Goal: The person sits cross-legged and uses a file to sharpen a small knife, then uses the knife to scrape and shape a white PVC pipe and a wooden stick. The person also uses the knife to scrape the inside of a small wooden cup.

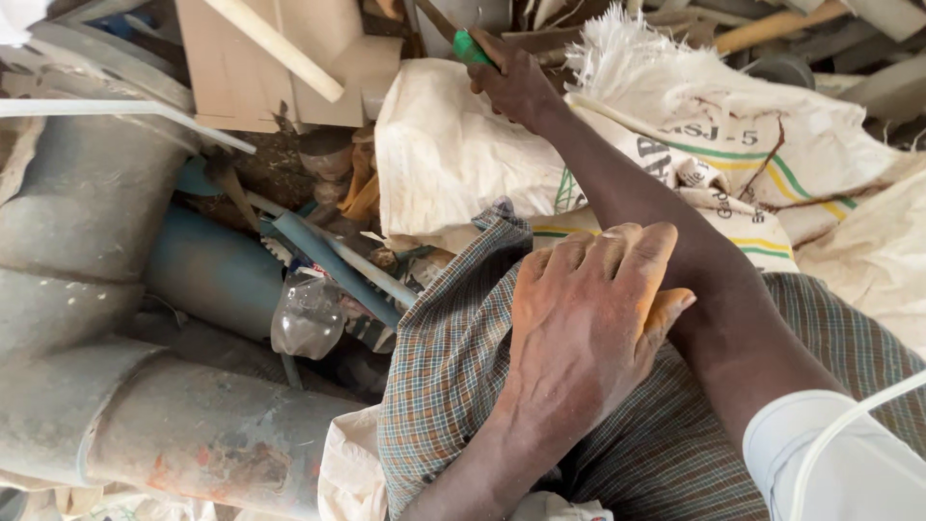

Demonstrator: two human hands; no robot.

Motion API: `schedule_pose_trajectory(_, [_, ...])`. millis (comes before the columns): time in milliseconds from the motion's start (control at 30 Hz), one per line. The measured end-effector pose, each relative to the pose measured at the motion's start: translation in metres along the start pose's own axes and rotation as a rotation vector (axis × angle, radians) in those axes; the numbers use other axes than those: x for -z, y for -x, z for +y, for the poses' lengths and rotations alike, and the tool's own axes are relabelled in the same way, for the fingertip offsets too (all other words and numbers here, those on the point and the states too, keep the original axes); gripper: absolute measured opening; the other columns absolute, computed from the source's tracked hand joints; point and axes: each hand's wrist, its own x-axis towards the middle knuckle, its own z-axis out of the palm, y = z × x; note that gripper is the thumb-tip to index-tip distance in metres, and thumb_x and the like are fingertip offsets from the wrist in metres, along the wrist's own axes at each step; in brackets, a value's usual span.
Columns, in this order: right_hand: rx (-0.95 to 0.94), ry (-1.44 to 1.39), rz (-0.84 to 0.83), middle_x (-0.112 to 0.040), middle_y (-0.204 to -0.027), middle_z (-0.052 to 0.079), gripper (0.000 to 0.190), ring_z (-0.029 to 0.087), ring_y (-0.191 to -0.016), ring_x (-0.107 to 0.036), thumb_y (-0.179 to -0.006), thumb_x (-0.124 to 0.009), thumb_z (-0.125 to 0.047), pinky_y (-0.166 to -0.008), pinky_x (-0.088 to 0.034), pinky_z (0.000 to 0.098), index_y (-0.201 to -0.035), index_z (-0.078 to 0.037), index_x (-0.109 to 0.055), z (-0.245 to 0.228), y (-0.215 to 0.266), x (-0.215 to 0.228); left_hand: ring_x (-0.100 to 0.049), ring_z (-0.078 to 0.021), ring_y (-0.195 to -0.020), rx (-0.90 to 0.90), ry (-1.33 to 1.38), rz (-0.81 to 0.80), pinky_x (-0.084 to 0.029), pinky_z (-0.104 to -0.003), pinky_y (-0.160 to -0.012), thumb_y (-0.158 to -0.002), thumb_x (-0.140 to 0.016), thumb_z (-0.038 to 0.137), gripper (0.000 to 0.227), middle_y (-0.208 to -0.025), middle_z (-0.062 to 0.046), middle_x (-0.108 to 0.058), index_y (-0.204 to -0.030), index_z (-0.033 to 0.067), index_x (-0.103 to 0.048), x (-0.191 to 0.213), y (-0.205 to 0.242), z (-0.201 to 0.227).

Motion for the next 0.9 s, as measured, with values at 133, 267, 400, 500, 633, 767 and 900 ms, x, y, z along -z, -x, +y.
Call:
schedule_pose_trajectory(133, [0.096, 0.048, -0.011, -0.071, -0.098, 0.003, 0.058, 0.01, -0.076, -0.067, -0.108, -0.056, -0.039, -0.069, -0.062, 0.0276, -0.158, -0.015, -0.042, 0.003, 0.017, 0.009, -0.067, -0.0261, -0.108, -0.019, 0.046, -0.021, -0.049, -0.047, -0.094, -0.095, -0.074, 0.033, 0.048, -0.117, -0.005, -0.07, -0.134, 0.0096, -0.059, -0.002, 0.003, 0.0])
schedule_pose_trajectory(267, [0.303, 0.178, -0.001, -0.07, -0.104, 0.006, 0.05, 0.012, -0.087, -0.069, -0.115, -0.057, -0.045, -0.077, -0.064, 0.0275, -0.153, -0.013, -0.053, -0.011, 0.029, 0.04, -0.067, -0.0259, -0.105, -0.001, 0.064, -0.037, -0.049, -0.047, -0.091, -0.094, -0.073, 0.034, 0.049, -0.113, -0.005, -0.072, -0.134, 0.0089, -0.059, -0.002, 0.003, -0.001])
schedule_pose_trajectory(400, [0.431, 0.189, -0.065, -0.068, -0.111, 0.008, 0.054, 0.015, -0.091, -0.07, -0.115, -0.054, -0.045, -0.075, -0.062, 0.029, -0.155, -0.008, -0.051, -0.036, 0.055, 0.089, -0.066, -0.0271, -0.102, -0.014, 0.037, -0.05, -0.048, -0.048, -0.088, -0.092, -0.074, 0.034, 0.049, -0.107, -0.005, -0.072, -0.132, 0.0097, -0.061, -0.003, 0.003, 0.003])
schedule_pose_trajectory(500, [0.451, 0.417, -0.084, -0.07, -0.105, 0.009, 0.045, 0.018, -0.082, -0.071, -0.114, -0.058, -0.035, -0.069, -0.059, 0.0321, -0.149, -0.008, -0.055, -0.044, 0.089, 0.138, -0.066, -0.0276, -0.101, -0.039, 0.022, -0.021, -0.048, -0.049, -0.088, -0.091, -0.074, 0.036, 0.05, -0.108, -0.006, -0.072, -0.131, 0.01, -0.061, -0.003, 0.005, 0.004])
schedule_pose_trajectory(633, [0.98, 0.924, -0.044, -0.071, -0.123, 0.019, 0.029, 0.028, -0.083, -0.071, -0.108, -0.07, -0.015, -0.064, -0.056, 0.0366, -0.134, -0.006, -0.061, -0.026, 0.147, 0.192, -0.066, -0.0263, -0.095, -0.053, 0.019, -0.069, -0.048, -0.049, -0.084, -0.092, -0.073, 0.037, 0.051, -0.103, -0.005, -0.072, -0.133, 0.0091, -0.06, -0.007, 0.006, 0.004])
schedule_pose_trajectory(767, [0.829, 0.931, -0.117, -0.077, -0.117, 0.02, 0.034, 0.02, -0.072, -0.069, -0.102, -0.067, -0.016, -0.055, -0.055, 0.0303, -0.136, -0.009, -0.064, 0.001, 0.211, 0.208, -0.066, -0.0257, -0.092, -0.079, 0.016, -0.055, -0.049, -0.048, -0.081, -0.091, -0.074, 0.038, 0.05, -0.099, -0.005, -0.072, -0.13, 0.0095, -0.061, -0.009, 0.006, 0.01])
schedule_pose_trajectory(900, [-0.047, 0.509, -0.118, -0.075, -0.089, 0.008, 0.048, 0.014, -0.069, -0.069, -0.102, -0.06, -0.034, -0.063, -0.06, 0.034, -0.147, -0.016, -0.058, 0.017, 0.275, 0.216, -0.066, -0.0263, -0.089, -0.122, 0.003, -0.046, -0.048, -0.048, -0.078, -0.09, -0.075, 0.037, 0.05, -0.095, -0.005, -0.071, -0.129, 0.0094, -0.061, -0.012, 0.012, 0.016])
